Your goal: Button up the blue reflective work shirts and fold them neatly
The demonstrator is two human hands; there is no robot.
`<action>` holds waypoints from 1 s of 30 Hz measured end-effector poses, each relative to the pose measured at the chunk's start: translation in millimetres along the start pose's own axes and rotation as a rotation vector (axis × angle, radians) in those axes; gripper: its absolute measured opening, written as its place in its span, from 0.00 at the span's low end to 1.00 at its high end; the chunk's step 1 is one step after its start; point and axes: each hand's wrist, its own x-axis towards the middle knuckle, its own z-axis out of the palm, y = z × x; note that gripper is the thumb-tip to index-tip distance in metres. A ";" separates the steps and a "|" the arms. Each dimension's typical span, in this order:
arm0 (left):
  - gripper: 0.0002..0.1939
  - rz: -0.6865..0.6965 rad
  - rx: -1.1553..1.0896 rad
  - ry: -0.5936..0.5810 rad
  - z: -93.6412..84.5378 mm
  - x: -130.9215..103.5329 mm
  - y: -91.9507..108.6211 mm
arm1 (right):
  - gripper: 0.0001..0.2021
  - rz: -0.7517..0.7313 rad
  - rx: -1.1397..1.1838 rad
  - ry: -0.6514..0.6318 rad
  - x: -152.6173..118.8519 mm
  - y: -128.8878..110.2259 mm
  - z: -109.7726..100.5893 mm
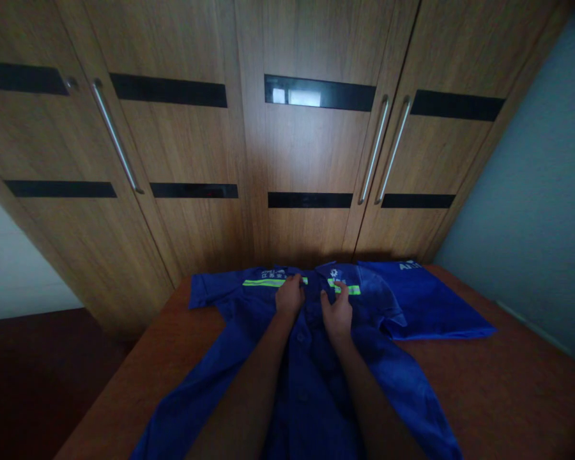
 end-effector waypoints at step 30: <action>0.04 0.025 -0.974 0.080 -46.7 -31.0 19.8 | 0.14 0.153 0.954 -0.480 -9.9 -37.4 -5.5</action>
